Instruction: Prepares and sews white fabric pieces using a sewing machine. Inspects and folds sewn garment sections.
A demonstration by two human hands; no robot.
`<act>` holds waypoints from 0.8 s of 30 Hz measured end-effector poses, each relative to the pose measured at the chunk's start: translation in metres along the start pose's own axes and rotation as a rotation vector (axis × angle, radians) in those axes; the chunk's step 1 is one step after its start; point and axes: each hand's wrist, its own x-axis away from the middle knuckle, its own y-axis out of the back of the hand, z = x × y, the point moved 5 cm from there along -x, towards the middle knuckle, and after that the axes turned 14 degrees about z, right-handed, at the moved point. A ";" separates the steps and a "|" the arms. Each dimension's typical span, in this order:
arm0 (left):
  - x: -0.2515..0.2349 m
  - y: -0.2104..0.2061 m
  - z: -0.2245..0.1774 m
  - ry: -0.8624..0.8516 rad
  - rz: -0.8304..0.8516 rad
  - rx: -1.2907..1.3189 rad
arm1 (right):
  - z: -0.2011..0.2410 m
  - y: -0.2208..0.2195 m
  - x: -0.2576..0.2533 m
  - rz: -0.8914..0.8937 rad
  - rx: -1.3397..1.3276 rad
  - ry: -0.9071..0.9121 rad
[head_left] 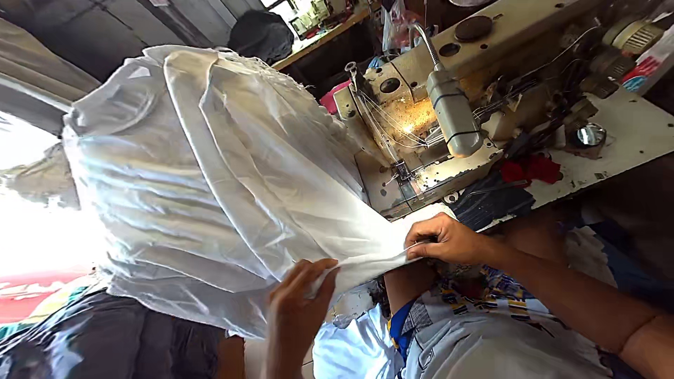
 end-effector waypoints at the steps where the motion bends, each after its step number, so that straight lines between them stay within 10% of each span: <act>1: 0.003 -0.016 0.002 0.004 0.016 0.045 | -0.008 -0.003 0.011 -0.010 0.012 -0.027; 9: 0.001 -0.068 -0.011 -0.065 0.130 0.274 | -0.020 -0.005 0.104 0.099 -0.134 -0.383; 24: -0.051 -0.057 -0.009 0.133 -0.020 0.490 | -0.016 0.044 0.035 -0.368 -0.027 -0.230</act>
